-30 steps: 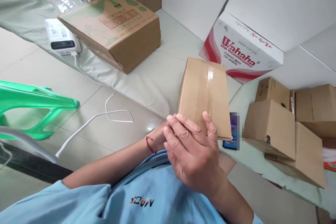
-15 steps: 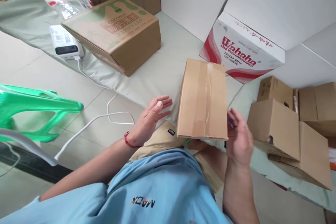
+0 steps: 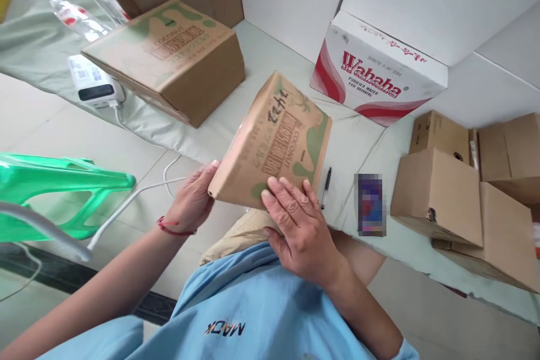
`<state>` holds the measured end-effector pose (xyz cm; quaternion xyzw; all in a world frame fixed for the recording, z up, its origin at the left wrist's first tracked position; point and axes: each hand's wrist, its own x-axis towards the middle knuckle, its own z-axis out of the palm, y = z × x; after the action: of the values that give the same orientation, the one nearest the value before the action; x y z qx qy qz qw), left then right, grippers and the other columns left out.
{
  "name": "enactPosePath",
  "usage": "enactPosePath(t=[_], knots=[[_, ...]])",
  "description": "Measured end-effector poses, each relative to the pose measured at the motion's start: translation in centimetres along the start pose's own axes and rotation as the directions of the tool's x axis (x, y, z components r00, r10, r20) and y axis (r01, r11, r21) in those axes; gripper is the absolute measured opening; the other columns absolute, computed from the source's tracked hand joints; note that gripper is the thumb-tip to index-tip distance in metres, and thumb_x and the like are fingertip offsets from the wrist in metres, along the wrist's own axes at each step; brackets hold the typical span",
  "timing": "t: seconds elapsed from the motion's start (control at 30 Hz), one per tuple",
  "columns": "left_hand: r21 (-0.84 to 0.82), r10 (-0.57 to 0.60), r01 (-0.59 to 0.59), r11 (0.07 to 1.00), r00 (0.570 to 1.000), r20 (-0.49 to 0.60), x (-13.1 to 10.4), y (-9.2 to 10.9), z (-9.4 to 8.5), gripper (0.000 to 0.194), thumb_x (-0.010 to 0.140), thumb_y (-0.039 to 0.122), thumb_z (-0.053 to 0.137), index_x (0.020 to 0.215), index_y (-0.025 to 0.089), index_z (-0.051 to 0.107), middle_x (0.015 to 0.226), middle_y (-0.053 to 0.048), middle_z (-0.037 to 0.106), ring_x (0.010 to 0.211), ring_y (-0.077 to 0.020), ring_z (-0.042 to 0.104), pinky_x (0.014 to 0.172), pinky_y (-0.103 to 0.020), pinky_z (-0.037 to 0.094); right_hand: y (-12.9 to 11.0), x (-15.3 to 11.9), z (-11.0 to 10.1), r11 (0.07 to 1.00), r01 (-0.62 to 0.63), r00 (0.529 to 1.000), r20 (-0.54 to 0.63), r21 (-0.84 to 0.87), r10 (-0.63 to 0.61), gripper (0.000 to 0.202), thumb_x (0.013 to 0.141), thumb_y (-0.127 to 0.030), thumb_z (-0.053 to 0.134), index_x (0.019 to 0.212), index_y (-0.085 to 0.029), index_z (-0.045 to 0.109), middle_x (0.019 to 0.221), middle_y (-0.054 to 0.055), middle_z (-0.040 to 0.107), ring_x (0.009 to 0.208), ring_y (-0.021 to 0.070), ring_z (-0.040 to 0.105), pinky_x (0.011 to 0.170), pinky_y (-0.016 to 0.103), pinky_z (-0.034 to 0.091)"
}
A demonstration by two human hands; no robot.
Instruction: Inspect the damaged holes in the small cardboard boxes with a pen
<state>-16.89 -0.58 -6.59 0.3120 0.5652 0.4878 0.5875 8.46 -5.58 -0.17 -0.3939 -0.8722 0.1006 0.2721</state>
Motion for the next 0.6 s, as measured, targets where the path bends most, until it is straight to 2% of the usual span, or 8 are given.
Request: enactPosePath(t=[0.03,0.1,0.17,0.2,0.27,0.33,0.4,0.6], knots=[[0.035,0.047,-0.046,0.998,0.997,-0.054,0.1,0.2,-0.4,0.06,0.086,0.07,0.081,0.117,0.018,0.078,0.117,-0.007,0.084,0.12,-0.035,0.075,0.099,-0.044,0.065,-0.1,0.2,0.2,1.0,0.016,1.0,-0.008,0.016,-0.016,0.055,0.11,-0.026,0.055,0.164,-0.018,0.048,0.165,0.01,0.058,0.163,0.021,0.044,0.142,0.047,0.018],[0.053,0.12,-0.116,0.992,0.989,-0.088,0.2,1.0,-0.9,0.061,0.09,0.07,0.078,0.126,0.021,0.076,0.127,-0.005,0.081,0.129,-0.0336,0.071,0.104,-0.042,0.063,0.3,0.1,0.1,0.993,0.007,0.997,-0.075,0.117,0.001,0.046,0.108,-0.024,0.057,0.155,-0.02,0.058,0.155,0.009,0.068,0.153,0.0209,0.056,0.138,0.046,0.031],[0.031,0.152,-0.151,0.988,0.988,-0.028,0.3,2.1,-0.8,0.065,0.095,0.073,0.068,0.136,0.023,0.073,0.136,-0.005,0.078,0.135,-0.0341,0.067,0.107,-0.043,0.062,1.9,-0.8,-0.3,0.969,-0.143,0.958,-0.218,0.2,0.187,0.036,0.108,-0.025,0.056,0.142,-0.023,0.067,0.138,0.009,0.078,0.135,0.0216,0.07,0.122,0.042,0.051],[0.031,0.154,-0.155,0.987,0.988,0.023,0.4,2.8,-0.7,0.068,0.096,0.074,0.065,0.14,0.023,0.071,0.139,-0.006,0.076,0.136,-0.0353,0.067,0.107,-0.044,0.062,3.1,-1.5,-0.5,0.937,-0.275,0.9,-0.285,0.217,0.33,0.031,0.108,-0.028,0.055,0.134,-0.024,0.071,0.128,0.01,0.08,0.123,0.0219,0.074,0.109,0.04,0.058],[0.065,0.13,-0.139,0.988,0.982,0.135,0.7,4.0,-0.3,0.073,0.091,0.069,0.074,0.147,0.024,0.067,0.145,-0.008,0.073,0.137,-0.0379,0.066,0.104,-0.043,0.064,6.0,-2.9,-0.6,0.794,-0.583,0.716,-0.354,0.172,0.602,0.031,0.109,-0.041,0.054,0.12,-0.021,0.075,0.11,0.011,0.08,0.098,0.0227,0.075,0.088,0.037,0.06],[0.109,0.091,-0.118,0.987,0.97,0.225,0.9,5.0,0.2,0.079,0.084,0.057,0.087,0.152,0.025,0.064,0.151,-0.01,0.069,0.139,-0.0394,0.065,0.1,-0.04,0.066,8.7,-4.2,-0.3,0.644,-0.763,0.619,-0.222,0.058,0.754,0.048,0.104,-0.055,0.055,0.124,-0.016,0.073,0.109,0.014,0.076,0.083,0.0228,0.07,0.079,0.038,0.057],[0.107,0.063,-0.1,0.989,0.949,0.308,0.9,5.3,1.0,0.083,0.082,0.049,0.091,0.156,0.028,0.06,0.154,-0.01,0.067,0.142,-0.0401,0.063,0.101,-0.039,0.067,10.6,-5.0,0.3,0.552,-0.83,0.557,-0.069,-0.078,0.828,0.057,0.1,-0.059,0.058,0.132,-0.012,0.07,0.112,0.015,0.075,0.083,0.0238,0.068,0.078,0.038,0.053],[0.072,0.04,-0.078,0.994,0.902,0.429,-0.7,3.5,3.8,0.082,0.09,0.049,0.085,0.162,0.031,0.05,0.166,-0.01,0.056,0.151,-0.0374,0.057,0.116,-0.045,0.061,10.8,-4.3,0.9,0.433,-0.87,0.424,0.091,-0.236,0.901,0.043,0.102,-0.041,0.06,0.135,-0.015,0.069,0.107,0.012,0.079,0.092,0.0255,0.071,0.074,0.032,0.042]])
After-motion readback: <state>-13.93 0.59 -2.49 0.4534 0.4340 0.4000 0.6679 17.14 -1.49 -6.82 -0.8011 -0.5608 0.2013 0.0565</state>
